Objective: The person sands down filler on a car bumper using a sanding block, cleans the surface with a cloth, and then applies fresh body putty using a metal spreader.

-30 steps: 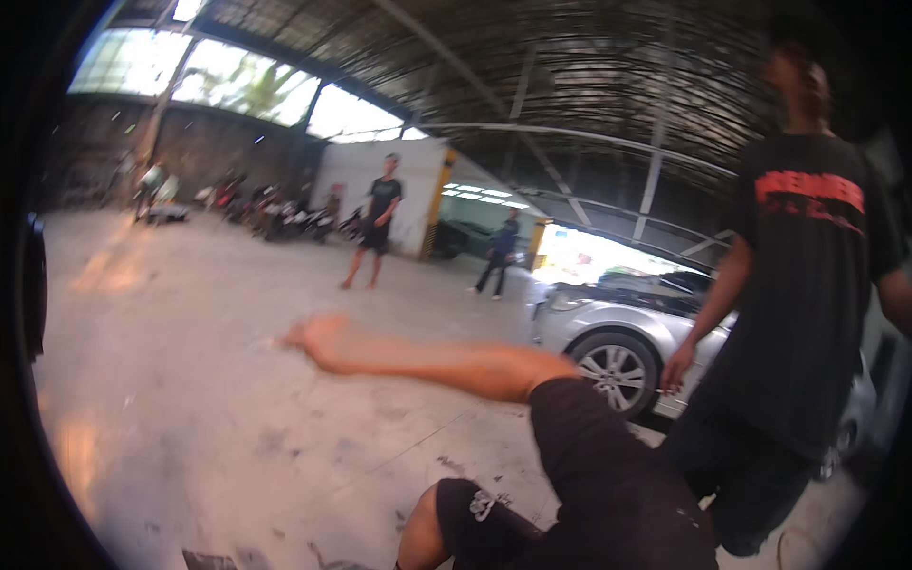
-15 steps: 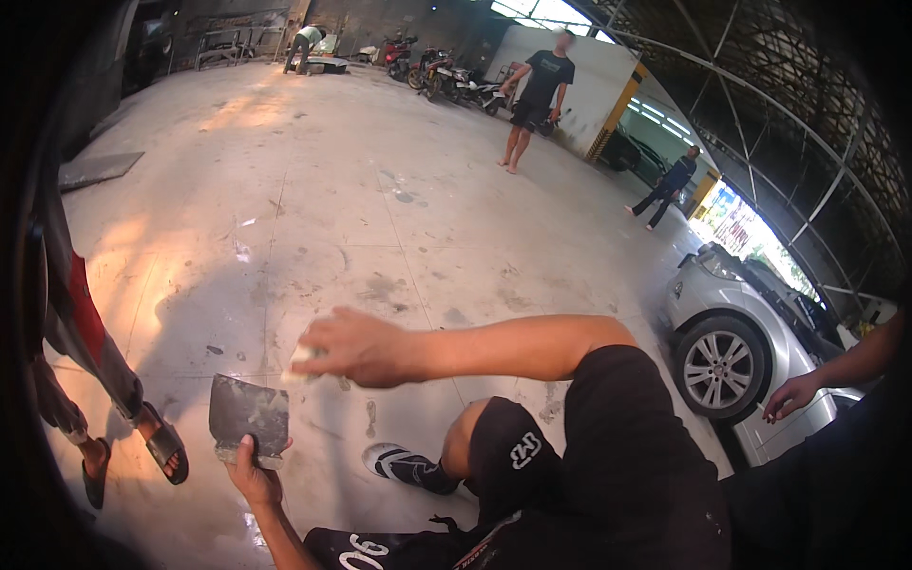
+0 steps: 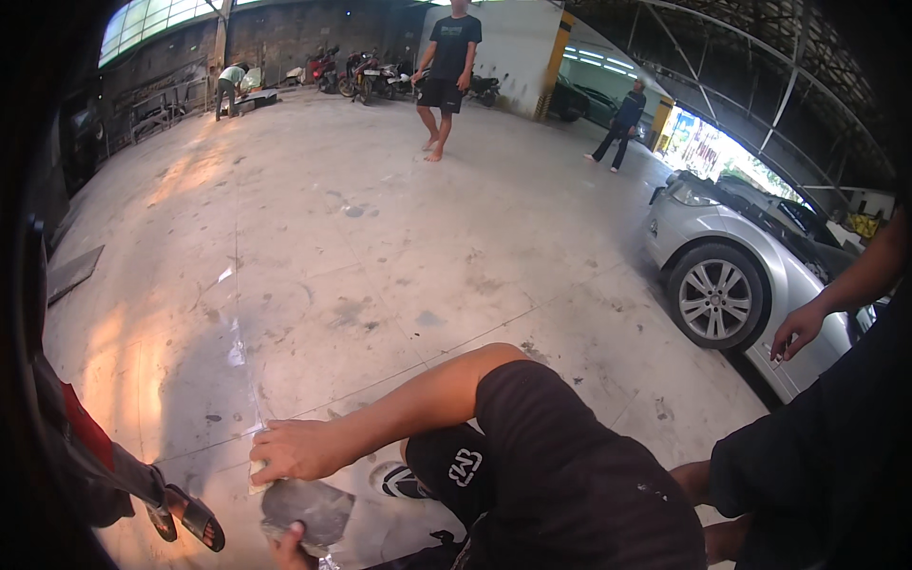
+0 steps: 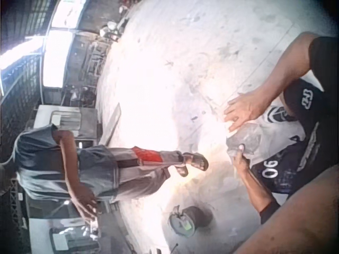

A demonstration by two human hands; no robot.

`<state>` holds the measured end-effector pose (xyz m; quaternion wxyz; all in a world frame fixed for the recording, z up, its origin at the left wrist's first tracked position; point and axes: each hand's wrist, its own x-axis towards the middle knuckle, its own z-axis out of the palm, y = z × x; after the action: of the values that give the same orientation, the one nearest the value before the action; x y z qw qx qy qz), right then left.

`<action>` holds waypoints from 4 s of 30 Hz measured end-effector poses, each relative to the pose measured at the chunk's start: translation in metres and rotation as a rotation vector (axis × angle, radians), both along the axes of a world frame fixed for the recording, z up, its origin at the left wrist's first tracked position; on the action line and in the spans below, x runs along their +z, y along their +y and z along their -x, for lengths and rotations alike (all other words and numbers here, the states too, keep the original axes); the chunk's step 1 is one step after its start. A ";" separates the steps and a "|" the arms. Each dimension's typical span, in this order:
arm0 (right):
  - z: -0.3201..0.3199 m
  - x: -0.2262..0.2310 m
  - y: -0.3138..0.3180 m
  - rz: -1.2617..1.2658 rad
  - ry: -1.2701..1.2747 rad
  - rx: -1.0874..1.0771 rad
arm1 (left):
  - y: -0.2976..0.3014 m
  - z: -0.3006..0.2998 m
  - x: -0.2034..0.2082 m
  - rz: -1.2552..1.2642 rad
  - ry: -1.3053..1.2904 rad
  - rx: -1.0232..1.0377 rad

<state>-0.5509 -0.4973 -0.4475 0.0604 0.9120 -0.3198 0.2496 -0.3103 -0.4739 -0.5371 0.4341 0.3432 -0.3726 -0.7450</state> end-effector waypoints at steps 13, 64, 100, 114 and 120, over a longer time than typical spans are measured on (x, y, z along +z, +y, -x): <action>-0.028 -0.007 -0.040 -0.302 0.074 0.037 | 0.028 -0.034 -0.057 0.273 -0.321 0.467; -0.241 -0.003 0.049 -1.456 -0.177 1.593 | 0.195 0.027 0.076 0.088 -1.371 1.548; -0.203 0.037 -0.031 -0.617 -0.430 1.463 | 0.126 0.070 0.083 0.152 -0.921 1.788; -0.243 -0.024 -0.040 -0.587 -0.219 1.396 | 0.168 0.063 0.092 -0.073 -0.693 1.510; -0.276 -0.028 -0.046 -1.451 -0.588 1.227 | 0.204 0.051 0.079 0.028 -0.255 1.865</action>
<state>-0.2754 -0.5434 -0.4754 -0.7332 0.6375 0.1300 0.1978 -0.3614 -0.2695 -0.4582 0.8154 0.5768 -0.0011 -0.0492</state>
